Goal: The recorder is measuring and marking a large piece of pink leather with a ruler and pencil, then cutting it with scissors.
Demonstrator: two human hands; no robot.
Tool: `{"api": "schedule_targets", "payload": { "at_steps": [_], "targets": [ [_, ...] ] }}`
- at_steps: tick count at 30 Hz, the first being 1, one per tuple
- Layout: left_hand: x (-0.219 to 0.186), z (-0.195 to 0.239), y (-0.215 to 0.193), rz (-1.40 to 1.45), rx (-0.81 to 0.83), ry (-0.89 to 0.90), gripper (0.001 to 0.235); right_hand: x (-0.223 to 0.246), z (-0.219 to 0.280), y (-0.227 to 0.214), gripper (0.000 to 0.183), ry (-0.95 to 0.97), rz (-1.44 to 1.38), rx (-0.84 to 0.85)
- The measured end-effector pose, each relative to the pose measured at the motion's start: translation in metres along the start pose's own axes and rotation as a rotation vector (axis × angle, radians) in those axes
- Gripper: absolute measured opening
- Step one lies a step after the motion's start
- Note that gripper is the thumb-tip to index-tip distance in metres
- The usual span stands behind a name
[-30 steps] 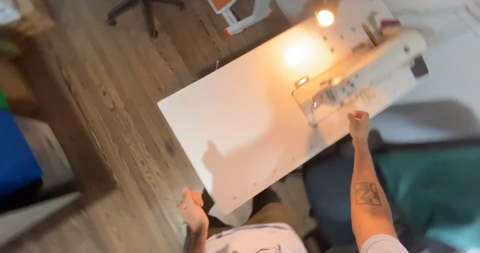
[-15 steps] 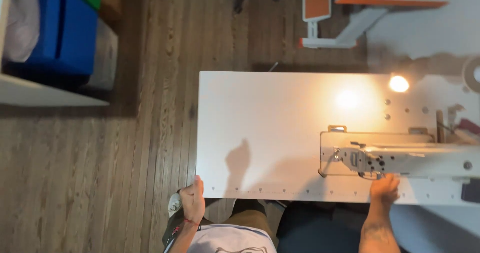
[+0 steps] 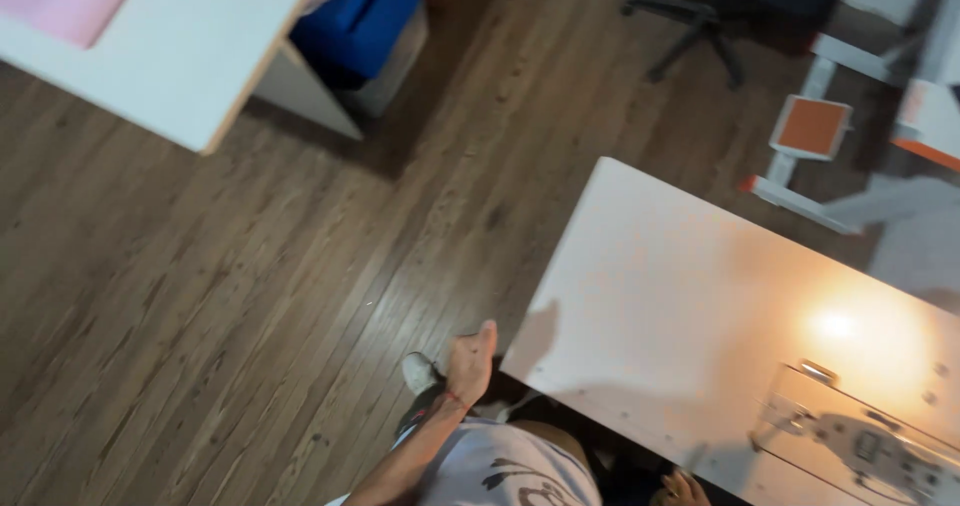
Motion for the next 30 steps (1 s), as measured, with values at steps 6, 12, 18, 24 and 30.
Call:
{"api": "schedule_targets", "payload": {
  "at_steps": [6, 12, 18, 24, 30],
  "targets": [
    [0.020, -0.022, -0.113, 0.005, 0.059, -0.041, 0.058, 0.078, 0.109, 0.308, 0.055, 0.178, -0.183, 0.451],
    [0.022, -0.021, -0.249, -0.126, 0.082, -0.071, 0.045, 0.138, 0.279, 0.579, 0.065, 0.270, -0.277, 1.042],
    [0.023, -0.034, -0.347, 0.015, -0.058, 0.075, 0.046, 0.084, 0.343, 0.737, 0.065, 0.485, 0.054, 1.316],
    [0.021, -0.084, -0.456, 0.198, -0.323, 0.062, 0.037, 0.022, 0.336, 0.869, 0.056, 0.418, 0.364, 1.653],
    [0.032, -0.178, -0.577, 0.418, -0.471, 0.061, 0.033, 0.032, 0.404, 1.050, 0.046, 0.455, 0.705, 1.622]
  ]
}}
Point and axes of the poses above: each hand's wrist, its own z-axis away from the middle knuckle, its own y-axis out of the palm, x = y × z, the point moved 3 cm from there along -z, towards the middle knuckle, and after that the axes turned 2 degrees about -z, right-handed, at the moved point
